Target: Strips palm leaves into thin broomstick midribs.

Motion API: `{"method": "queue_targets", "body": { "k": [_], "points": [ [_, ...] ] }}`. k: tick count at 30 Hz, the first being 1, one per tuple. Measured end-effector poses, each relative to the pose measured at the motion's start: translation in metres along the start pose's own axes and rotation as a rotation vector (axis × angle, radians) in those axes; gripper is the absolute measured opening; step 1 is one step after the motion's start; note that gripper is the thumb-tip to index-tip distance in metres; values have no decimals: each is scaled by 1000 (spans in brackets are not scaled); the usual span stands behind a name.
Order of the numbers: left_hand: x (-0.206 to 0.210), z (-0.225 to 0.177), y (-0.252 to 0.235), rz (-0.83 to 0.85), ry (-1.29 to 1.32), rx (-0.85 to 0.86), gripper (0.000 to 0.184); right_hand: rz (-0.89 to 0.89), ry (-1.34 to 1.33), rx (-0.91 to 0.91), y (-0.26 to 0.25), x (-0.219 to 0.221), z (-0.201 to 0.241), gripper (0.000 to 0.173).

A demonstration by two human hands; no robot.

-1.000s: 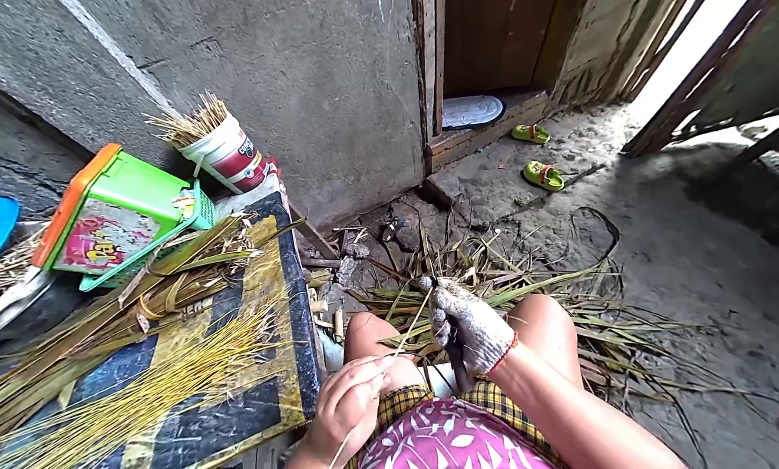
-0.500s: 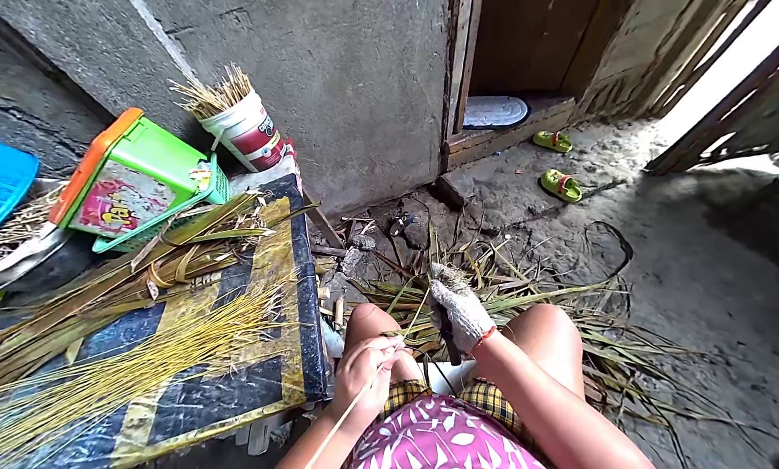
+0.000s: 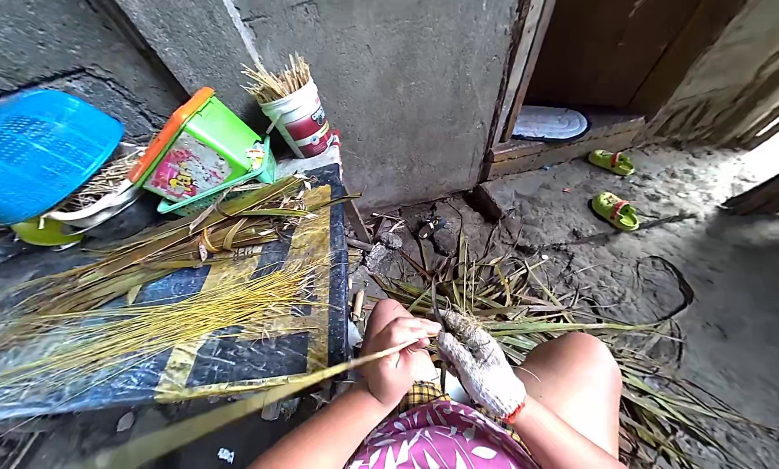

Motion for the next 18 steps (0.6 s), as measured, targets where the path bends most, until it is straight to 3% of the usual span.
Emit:
{"method": "queue_targets", "body": {
  "k": [4,7,12,18],
  "points": [
    [-9,-14,2,-29,71,51,10,90,-71,100,6,5,12,36],
    [-17,-21,-4,-58,28,91,12,185,43,20,11,9,22,45],
    [-19,-24,2,16,-22,127,7,171,-99,109,11,10,13,43],
    [-17,-38,2,196,-254,462,9,62,-358,290,10,19,13,30]
  ]
}}
Point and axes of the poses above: each hand's wrist, its own y-axis away from the middle knuckle, its own x-axis out of the palm, z = x × y, the point moved 5 cm from there along -y, towards the middle knuckle, and after that the axes turned 6 degrees about -y, right-handed, at the moved point
